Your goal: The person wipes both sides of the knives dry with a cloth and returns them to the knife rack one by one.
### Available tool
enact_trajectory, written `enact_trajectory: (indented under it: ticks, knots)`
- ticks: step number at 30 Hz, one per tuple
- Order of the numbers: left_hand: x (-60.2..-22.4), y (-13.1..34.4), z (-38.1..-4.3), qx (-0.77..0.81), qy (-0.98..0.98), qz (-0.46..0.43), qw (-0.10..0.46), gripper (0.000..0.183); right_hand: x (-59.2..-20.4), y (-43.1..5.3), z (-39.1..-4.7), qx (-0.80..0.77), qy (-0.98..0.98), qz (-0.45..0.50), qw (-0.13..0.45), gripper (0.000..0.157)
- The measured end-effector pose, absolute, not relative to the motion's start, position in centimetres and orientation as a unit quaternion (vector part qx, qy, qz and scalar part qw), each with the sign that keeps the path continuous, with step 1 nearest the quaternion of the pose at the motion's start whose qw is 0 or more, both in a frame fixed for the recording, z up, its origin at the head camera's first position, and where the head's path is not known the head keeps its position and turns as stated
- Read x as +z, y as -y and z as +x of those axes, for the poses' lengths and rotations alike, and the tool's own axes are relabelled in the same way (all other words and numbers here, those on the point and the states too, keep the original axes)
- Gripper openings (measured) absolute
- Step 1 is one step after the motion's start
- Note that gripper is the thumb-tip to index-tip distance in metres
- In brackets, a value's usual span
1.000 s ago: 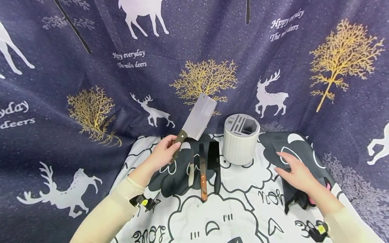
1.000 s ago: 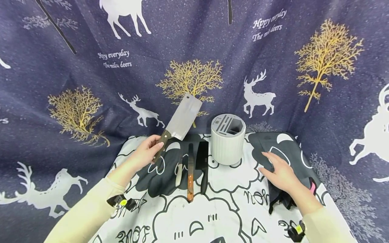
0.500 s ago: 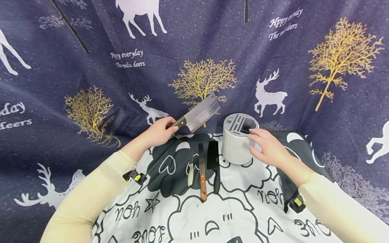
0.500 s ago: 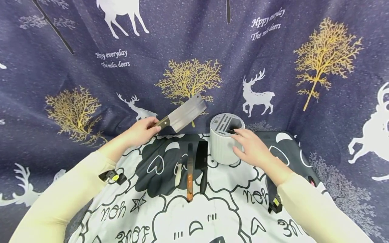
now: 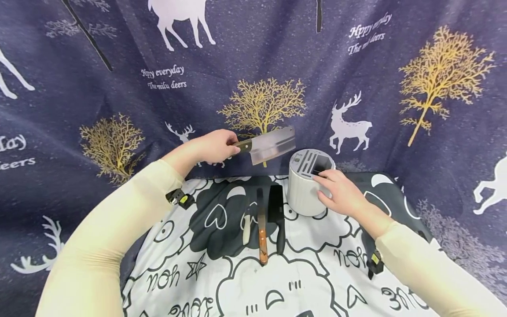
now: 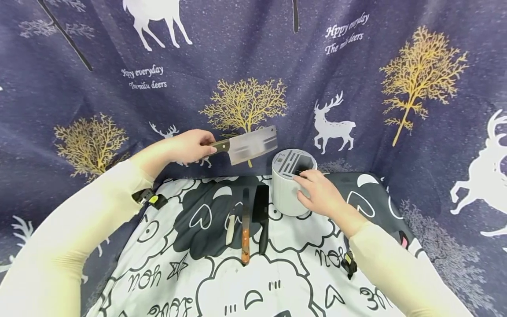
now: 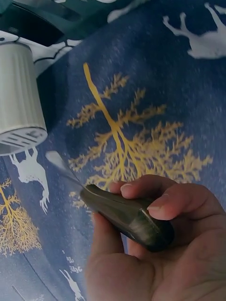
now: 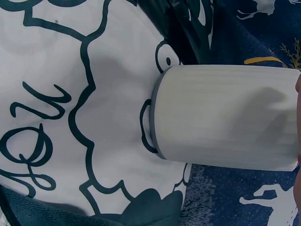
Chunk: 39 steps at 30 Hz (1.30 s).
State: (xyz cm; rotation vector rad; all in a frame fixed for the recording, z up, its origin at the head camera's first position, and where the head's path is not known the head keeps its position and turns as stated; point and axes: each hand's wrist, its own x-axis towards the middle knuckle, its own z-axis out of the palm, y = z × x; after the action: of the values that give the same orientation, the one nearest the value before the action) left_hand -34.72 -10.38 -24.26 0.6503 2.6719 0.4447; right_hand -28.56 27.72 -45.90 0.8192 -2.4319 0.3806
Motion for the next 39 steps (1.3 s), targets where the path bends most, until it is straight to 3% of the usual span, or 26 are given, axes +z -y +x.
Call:
enact_trajectory:
  ticks: [11, 39]
  knots:
    - [-19.5, 6.3, -35.7, 0.04, -0.94, 0.265, 0.212, 0.027, -46.1, -27.9, -28.7, 0.138, 0.908, 0.297, 0.262, 0.043]
    - [-17.0, -0.9, -37.2, -0.1, -0.923, 0.268, 0.257, 0.035, -46.2, -27.9, -28.6, 0.146, 0.91, 0.293, 0.255, 0.045]
